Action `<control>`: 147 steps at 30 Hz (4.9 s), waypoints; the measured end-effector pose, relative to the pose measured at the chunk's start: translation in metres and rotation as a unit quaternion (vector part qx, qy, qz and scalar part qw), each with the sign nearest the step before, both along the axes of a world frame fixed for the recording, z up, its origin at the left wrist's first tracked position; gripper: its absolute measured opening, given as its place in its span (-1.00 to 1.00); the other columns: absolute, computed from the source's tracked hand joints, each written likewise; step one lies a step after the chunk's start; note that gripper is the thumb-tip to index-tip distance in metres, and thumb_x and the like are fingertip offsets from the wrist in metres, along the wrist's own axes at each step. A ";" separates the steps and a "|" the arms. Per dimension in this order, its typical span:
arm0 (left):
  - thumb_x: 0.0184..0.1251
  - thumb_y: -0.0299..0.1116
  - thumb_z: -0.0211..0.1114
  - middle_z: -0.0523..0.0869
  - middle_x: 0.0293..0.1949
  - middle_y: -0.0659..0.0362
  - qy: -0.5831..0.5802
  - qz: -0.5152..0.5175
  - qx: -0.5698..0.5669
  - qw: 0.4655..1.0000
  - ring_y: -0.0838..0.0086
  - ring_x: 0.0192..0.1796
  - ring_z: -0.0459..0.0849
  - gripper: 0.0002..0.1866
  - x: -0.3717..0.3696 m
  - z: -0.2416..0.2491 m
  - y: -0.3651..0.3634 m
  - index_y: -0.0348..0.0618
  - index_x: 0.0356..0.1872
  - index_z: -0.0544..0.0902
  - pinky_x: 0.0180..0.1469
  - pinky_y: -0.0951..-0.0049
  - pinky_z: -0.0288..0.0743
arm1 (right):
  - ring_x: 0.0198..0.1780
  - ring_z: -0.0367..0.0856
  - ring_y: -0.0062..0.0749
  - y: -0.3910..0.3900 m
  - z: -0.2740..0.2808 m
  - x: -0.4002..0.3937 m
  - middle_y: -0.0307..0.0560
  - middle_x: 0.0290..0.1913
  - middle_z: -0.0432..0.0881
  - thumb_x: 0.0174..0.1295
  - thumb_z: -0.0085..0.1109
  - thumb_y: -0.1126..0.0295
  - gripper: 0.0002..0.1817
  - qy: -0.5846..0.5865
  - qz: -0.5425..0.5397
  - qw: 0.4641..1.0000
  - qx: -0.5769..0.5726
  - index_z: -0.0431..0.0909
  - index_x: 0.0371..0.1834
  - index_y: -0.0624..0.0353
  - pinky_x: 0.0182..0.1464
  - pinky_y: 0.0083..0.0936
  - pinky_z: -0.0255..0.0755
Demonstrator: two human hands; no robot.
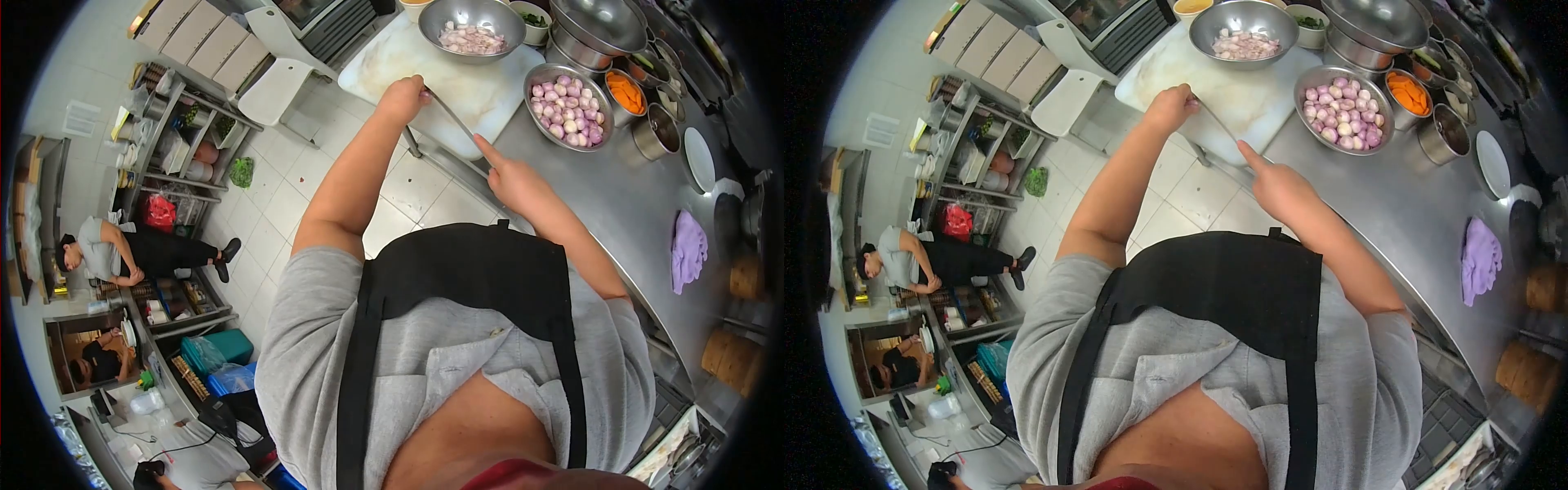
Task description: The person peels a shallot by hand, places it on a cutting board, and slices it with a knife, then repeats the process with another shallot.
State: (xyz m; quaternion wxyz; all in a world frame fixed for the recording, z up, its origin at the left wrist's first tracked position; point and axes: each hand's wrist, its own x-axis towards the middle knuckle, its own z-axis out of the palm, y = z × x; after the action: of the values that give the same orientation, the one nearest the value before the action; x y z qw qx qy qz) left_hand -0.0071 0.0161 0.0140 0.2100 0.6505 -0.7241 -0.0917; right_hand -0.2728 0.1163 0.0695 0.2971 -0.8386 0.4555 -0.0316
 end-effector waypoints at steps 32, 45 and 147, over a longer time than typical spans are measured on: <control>0.09 -0.35 0.33 0.66 -0.34 -0.14 -0.022 0.006 -0.001 1.000 0.06 -0.20 0.64 -0.78 0.002 -0.011 -0.003 -0.29 -0.36 0.53 -0.12 0.19 0.49 | -0.34 0.58 0.00 0.003 0.018 -0.004 0.24 -0.38 0.59 0.19 -0.12 0.45 -0.29 0.049 -0.017 0.998 0.042 0.00 0.46 -0.20 -0.22 -0.18 0.43; 0.05 -0.36 0.35 0.68 -0.36 -0.09 -0.002 0.001 0.000 1.000 0.09 -0.22 0.65 -0.78 0.002 -0.008 -0.002 -0.27 -0.36 0.55 -0.14 0.24 0.49 | -0.44 0.52 -0.07 -0.028 -0.018 0.021 0.23 -0.44 0.54 0.15 -0.12 0.48 -0.23 -0.004 -0.006 1.000 0.005 -0.03 0.47 -0.30 -0.28 -0.23 0.40; 0.00 -0.38 0.39 0.69 -0.39 -0.05 0.004 0.028 -0.007 1.000 0.10 -0.24 0.66 -0.77 0.005 -0.013 -0.008 -0.29 -0.38 0.57 -0.17 0.26 0.51 | -0.43 0.54 -0.02 -0.009 0.003 0.012 0.26 -0.43 0.56 0.19 -0.12 0.44 -0.25 0.009 -0.028 0.999 0.033 -0.06 0.47 -0.35 -0.24 -0.20 0.41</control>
State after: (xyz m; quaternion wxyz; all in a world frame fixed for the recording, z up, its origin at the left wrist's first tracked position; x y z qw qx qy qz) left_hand -0.0019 0.0080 0.0006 0.2203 0.6687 -0.7053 -0.0834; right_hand -0.2610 0.1077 0.0730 0.3193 -0.8158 0.4820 -0.0174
